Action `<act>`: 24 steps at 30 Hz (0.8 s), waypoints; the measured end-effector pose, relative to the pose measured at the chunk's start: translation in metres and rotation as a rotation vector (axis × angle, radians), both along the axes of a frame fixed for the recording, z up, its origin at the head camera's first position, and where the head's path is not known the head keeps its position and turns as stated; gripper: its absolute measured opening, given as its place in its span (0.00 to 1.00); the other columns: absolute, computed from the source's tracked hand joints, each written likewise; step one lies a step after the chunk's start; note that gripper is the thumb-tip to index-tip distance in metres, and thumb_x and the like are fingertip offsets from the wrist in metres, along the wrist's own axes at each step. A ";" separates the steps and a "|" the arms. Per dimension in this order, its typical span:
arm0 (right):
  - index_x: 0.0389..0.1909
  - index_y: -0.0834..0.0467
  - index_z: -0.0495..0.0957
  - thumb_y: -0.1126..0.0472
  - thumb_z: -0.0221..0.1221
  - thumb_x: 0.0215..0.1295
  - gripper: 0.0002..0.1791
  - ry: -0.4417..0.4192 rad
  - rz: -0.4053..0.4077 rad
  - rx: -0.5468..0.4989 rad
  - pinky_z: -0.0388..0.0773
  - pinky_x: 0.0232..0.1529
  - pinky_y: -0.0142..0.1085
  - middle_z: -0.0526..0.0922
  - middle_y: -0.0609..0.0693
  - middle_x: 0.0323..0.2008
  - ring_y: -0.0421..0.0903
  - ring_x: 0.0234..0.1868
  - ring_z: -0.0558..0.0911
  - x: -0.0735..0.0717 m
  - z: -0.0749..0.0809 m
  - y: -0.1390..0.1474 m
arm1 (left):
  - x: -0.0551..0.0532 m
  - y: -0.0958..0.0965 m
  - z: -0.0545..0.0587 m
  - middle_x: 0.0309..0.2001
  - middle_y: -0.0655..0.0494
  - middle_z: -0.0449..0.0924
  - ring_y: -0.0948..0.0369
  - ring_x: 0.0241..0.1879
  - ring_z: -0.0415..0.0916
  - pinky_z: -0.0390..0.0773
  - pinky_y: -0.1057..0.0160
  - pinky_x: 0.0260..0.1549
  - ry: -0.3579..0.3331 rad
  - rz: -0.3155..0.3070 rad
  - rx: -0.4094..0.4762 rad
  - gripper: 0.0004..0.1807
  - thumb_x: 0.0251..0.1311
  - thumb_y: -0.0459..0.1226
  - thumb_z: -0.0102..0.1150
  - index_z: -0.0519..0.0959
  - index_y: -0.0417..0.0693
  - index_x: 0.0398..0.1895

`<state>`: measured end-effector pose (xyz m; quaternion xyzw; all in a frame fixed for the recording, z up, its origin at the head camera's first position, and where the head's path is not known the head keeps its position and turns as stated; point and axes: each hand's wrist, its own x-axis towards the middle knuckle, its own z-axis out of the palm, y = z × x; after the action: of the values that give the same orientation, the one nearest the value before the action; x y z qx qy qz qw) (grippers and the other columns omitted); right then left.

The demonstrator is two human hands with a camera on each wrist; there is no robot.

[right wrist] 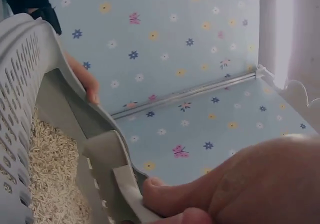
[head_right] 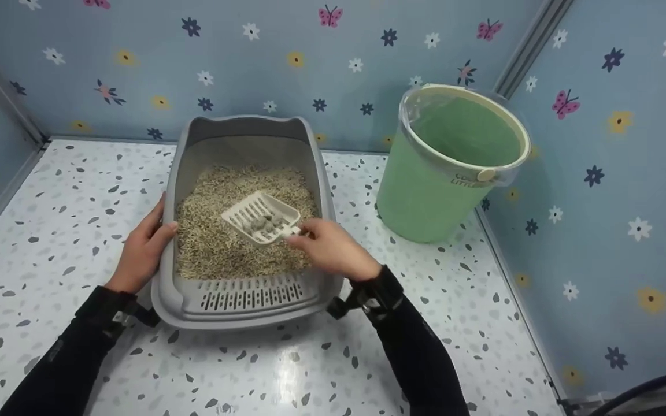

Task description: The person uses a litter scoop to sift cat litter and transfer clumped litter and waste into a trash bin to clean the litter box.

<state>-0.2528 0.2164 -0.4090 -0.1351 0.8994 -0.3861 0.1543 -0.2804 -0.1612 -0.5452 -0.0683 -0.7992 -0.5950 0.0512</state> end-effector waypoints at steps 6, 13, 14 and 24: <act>0.42 0.55 0.83 0.50 0.61 0.86 0.13 0.026 0.004 0.011 0.72 0.26 0.36 0.74 0.45 0.27 0.42 0.24 0.72 -0.007 -0.003 -0.006 | 0.000 0.000 0.000 0.90 0.58 0.49 0.47 0.85 0.57 0.67 0.43 0.79 0.005 -0.015 0.011 0.39 0.84 0.59 0.53 0.50 0.79 0.91; 0.38 0.55 0.82 0.50 0.62 0.85 0.15 0.095 0.007 0.030 0.73 0.29 0.38 0.75 0.46 0.28 0.44 0.27 0.72 -0.002 -0.009 0.010 | -0.001 -0.002 0.005 0.90 0.60 0.48 0.50 0.87 0.52 0.61 0.45 0.83 0.034 -0.027 0.023 0.39 0.86 0.56 0.54 0.50 0.77 0.91; 0.37 0.54 0.81 0.50 0.62 0.85 0.14 0.091 0.007 0.027 0.74 0.28 0.38 0.76 0.46 0.29 0.43 0.27 0.72 -0.002 -0.009 0.010 | -0.002 -0.002 0.005 0.90 0.60 0.48 0.50 0.87 0.52 0.61 0.45 0.83 0.034 -0.028 0.020 0.39 0.86 0.56 0.54 0.50 0.77 0.91; 0.34 0.52 0.78 0.48 0.62 0.85 0.17 0.090 -0.021 0.016 0.75 0.30 0.40 0.76 0.46 0.28 0.44 0.27 0.73 0.001 -0.006 0.010 | -0.001 -0.001 0.003 0.90 0.60 0.48 0.50 0.87 0.52 0.60 0.45 0.83 0.016 -0.019 0.001 0.39 0.85 0.58 0.54 0.51 0.77 0.91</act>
<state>-0.2521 0.2263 -0.4147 -0.1416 0.9098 -0.3741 0.1109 -0.2818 -0.1626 -0.5418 -0.0808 -0.7978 -0.5952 0.0519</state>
